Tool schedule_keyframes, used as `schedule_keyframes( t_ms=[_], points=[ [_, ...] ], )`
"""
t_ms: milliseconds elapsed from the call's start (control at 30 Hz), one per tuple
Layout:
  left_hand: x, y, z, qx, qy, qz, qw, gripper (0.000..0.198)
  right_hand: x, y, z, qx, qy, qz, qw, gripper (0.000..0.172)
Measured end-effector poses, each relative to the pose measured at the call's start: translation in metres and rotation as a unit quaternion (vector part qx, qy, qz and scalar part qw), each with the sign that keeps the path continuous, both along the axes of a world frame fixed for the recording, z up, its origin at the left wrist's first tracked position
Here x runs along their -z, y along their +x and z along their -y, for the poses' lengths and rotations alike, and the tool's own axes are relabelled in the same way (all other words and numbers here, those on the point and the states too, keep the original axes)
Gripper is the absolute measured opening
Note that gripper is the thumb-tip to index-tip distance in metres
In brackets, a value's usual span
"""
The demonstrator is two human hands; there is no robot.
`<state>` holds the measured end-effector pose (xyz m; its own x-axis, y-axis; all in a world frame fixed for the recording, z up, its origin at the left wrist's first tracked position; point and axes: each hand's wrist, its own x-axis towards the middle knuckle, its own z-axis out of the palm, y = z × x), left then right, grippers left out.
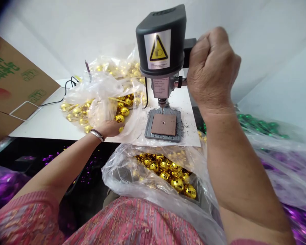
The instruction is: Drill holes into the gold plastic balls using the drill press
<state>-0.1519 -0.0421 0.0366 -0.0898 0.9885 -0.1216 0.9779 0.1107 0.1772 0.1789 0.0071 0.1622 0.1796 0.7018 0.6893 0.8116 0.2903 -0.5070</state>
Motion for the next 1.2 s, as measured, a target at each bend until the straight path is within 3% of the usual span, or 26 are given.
schedule_keyframes(
  t_ms=[100, 200, 300, 400, 500, 600, 700, 800, 933, 1000, 1067, 1100, 1200],
  points=[
    [-0.013, 0.021, 0.014, 0.053, -0.009, -0.099, 0.994, 0.053, 0.002, -0.001, 0.0, -0.001, 0.012, -0.008, 1.0, 0.052],
    [-0.016, 0.041, 0.027, 0.078, 0.128, -0.118, 0.982, 0.055, 0.004, 0.0, -0.001, 0.001, 0.017, -0.003, 1.0, 0.051],
    [-0.004, 0.049, 0.03, 0.155, 0.174, -0.119, 0.965, 0.051, 0.008, 0.003, -0.002, -0.009, 0.031, -0.003, 0.999, 0.049],
    [0.015, 0.041, 0.023, 0.19, 0.094, -0.114, 0.971, 0.049, 0.013, 0.006, -0.003, -0.03, 0.055, -0.008, 0.998, 0.048],
    [0.029, 0.026, 0.014, 0.159, 0.026, -0.066, 0.985, 0.056, 0.018, 0.008, -0.003, -0.055, 0.085, -0.015, 0.995, 0.048],
    [0.032, 0.016, 0.008, 0.138, 0.017, 0.092, 0.986, 0.053, 0.02, 0.009, -0.004, -0.069, 0.102, -0.02, 0.992, 0.046],
    [0.03, 0.019, 0.001, 0.038, 0.014, 0.203, 0.978, 0.045, 0.02, 0.008, -0.003, -0.06, 0.098, -0.025, 0.993, 0.045],
    [0.026, 0.028, -0.009, -0.049, -0.02, 0.184, 0.982, 0.038, 0.019, 0.006, -0.003, -0.05, 0.093, -0.029, 0.994, 0.045],
    [0.022, 0.039, -0.022, -0.071, -0.079, 0.145, 0.984, 0.03, 0.019, 0.005, -0.002, -0.05, 0.088, -0.028, 0.994, 0.044],
    [0.021, 0.042, -0.022, -0.072, -0.083, 0.182, 0.977, 0.026, 0.019, 0.005, -0.001, -0.046, 0.084, -0.026, 0.995, 0.045],
    [0.018, 0.042, -0.017, -0.096, -0.042, 0.292, 0.951, 0.026, 0.018, 0.005, -0.001, -0.045, 0.072, -0.023, 0.996, 0.044],
    [0.017, 0.042, -0.013, -0.114, -0.007, 0.367, 0.923, 0.033, 0.018, 0.006, 0.0, -0.046, 0.064, -0.023, 0.997, 0.043],
    [0.008, 0.043, 0.001, -0.119, 0.07, 0.578, 0.804, 0.06, 0.017, 0.006, 0.0, -0.056, 0.05, -0.028, 0.997, 0.041]
  ],
)
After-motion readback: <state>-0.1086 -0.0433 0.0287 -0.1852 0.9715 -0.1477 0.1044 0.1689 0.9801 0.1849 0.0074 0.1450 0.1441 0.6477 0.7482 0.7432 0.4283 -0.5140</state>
